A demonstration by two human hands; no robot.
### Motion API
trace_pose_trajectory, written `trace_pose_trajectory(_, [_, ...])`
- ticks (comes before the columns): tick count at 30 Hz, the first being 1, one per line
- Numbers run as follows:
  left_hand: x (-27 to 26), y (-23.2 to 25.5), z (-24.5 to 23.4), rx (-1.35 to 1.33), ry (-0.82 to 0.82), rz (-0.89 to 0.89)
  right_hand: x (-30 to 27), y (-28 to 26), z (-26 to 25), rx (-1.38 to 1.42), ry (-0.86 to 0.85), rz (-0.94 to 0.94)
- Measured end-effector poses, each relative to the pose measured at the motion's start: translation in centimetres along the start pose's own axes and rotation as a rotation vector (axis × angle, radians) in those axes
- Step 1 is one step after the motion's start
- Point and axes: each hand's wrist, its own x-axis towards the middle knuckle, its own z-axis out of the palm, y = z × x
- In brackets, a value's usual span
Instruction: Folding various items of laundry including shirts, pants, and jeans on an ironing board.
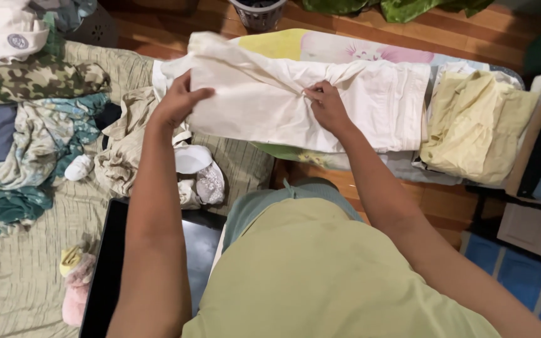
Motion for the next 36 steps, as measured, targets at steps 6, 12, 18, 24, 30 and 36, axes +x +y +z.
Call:
trace_pose_trajectory(6, [-4.3, 12.0, 15.7, 0.212, -0.246, -0.084, -0.6, 3.5, -1.9, 0.595, -0.124, 0.312])
trace_pose_trajectory(12, [4.0, 3.8, 23.9, 0.188, -0.325, 0.240, -2.3, 5.3, -2.1, 1.237, -0.026, 0.640])
trace_pose_trajectory(18, [8.0, 1.6, 20.7, 1.075, 0.133, 0.974, -2.1, -0.9, -4.1, 1.523, 0.151, 0.681])
trace_pose_trajectory(24, [14.9, 1.3, 18.0, 0.766, 0.046, 0.696, -4.0, -1.5, -3.0, 0.949, 0.117, 0.888])
trace_pose_trajectory(30, [15.3, 4.4, 17.2, 0.475, -0.282, 0.407, -5.8, 0.6, 1.4, 0.673, 0.225, 0.915])
trace_pose_trajectory(36, [16.3, 2.0, 15.6, 1.072, -0.202, 0.498, -5.3, -2.8, -0.6, 0.432, 0.394, 0.635])
